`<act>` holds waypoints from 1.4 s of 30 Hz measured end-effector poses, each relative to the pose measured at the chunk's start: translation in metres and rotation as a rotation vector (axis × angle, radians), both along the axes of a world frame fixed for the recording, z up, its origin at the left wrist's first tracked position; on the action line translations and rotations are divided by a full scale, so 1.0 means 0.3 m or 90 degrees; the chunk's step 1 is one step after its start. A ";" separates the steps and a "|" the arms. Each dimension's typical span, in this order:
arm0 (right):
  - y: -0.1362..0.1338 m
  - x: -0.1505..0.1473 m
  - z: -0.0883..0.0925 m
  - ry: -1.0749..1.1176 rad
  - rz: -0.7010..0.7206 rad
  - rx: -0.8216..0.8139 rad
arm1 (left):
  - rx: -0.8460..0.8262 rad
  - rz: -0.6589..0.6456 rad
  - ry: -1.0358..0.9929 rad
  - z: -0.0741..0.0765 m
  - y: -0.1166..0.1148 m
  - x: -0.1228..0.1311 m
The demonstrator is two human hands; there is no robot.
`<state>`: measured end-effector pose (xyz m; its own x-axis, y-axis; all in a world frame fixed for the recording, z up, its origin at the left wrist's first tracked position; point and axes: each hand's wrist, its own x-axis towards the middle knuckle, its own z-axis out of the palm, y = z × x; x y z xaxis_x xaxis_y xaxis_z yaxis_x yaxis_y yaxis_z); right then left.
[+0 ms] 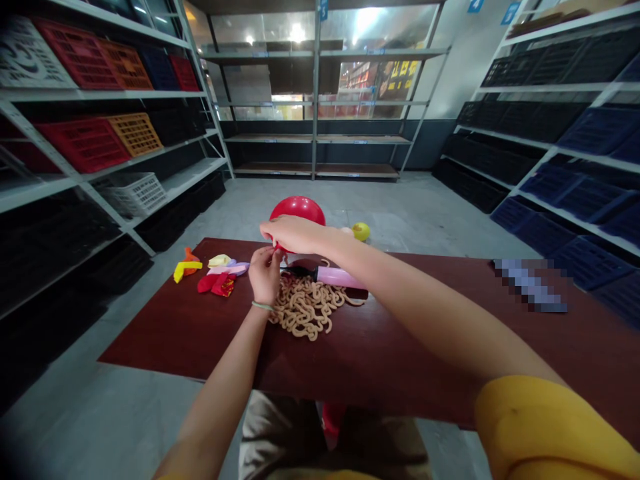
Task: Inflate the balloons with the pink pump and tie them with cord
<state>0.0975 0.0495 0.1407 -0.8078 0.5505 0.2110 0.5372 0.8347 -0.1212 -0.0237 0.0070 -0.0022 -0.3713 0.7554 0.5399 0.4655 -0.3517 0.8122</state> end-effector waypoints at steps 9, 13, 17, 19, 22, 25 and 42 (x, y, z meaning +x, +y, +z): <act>-0.061 0.118 -0.069 0.009 0.009 0.032 | -0.114 -0.134 -0.258 -0.031 0.029 0.005; -0.093 0.133 -0.139 0.015 -0.051 0.140 | -0.118 -0.134 -0.331 -0.021 0.031 0.005; -0.114 0.128 -0.214 0.026 -0.111 0.192 | -0.095 -0.131 -0.352 -0.008 0.025 0.006; -0.118 0.120 -0.252 0.038 -0.146 0.202 | -0.098 -0.127 -0.337 -0.003 0.022 0.007; -0.112 0.101 -0.313 0.059 -0.186 0.197 | -0.115 -0.115 -0.306 0.002 0.019 0.008; -0.095 0.070 -0.373 0.091 -0.215 0.184 | -0.124 -0.121 -0.315 0.004 0.017 0.012; -0.128 0.140 -0.305 0.158 -0.044 0.255 | -0.194 -0.097 -0.127 -0.010 0.020 -0.018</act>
<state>0.1394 0.0112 0.0490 -0.6704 0.4373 0.5994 0.5887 0.8053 0.0708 -0.0292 0.0131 -0.0053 -0.3169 0.9247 0.2110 0.2494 -0.1334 0.9592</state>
